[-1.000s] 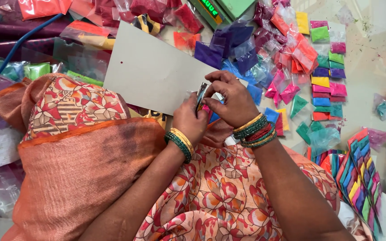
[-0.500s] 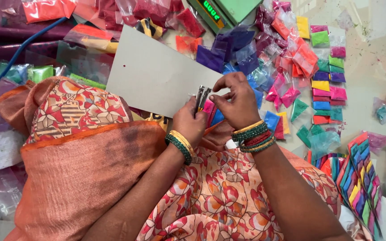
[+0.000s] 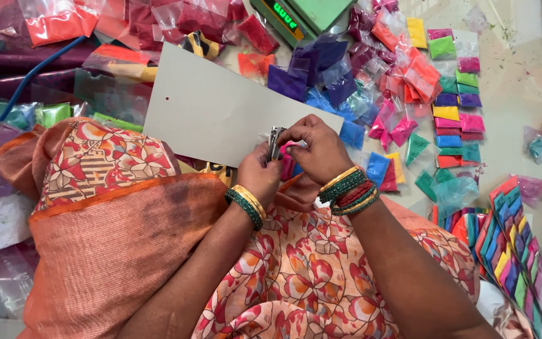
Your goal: The person staples small plastic pouches containing colored powder onto a cardboard display card.
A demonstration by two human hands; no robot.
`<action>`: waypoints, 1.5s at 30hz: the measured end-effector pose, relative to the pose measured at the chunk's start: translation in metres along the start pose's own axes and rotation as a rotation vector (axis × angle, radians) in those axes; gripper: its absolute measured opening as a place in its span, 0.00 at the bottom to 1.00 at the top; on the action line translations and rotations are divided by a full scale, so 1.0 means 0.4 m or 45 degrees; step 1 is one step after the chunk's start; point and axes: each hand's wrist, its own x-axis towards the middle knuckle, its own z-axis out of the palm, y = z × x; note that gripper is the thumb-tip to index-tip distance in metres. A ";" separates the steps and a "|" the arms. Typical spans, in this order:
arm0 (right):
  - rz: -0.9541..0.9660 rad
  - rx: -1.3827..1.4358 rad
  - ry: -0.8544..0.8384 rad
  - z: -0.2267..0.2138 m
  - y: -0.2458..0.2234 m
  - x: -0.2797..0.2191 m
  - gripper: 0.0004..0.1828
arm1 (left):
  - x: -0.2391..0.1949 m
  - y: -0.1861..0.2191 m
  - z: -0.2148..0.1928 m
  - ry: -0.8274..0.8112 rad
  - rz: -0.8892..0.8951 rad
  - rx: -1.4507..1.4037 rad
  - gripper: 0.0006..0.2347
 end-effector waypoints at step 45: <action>0.289 0.969 -0.015 -0.065 0.090 0.020 0.09 | 0.045 -0.096 0.005 -0.099 -0.176 -0.176 0.05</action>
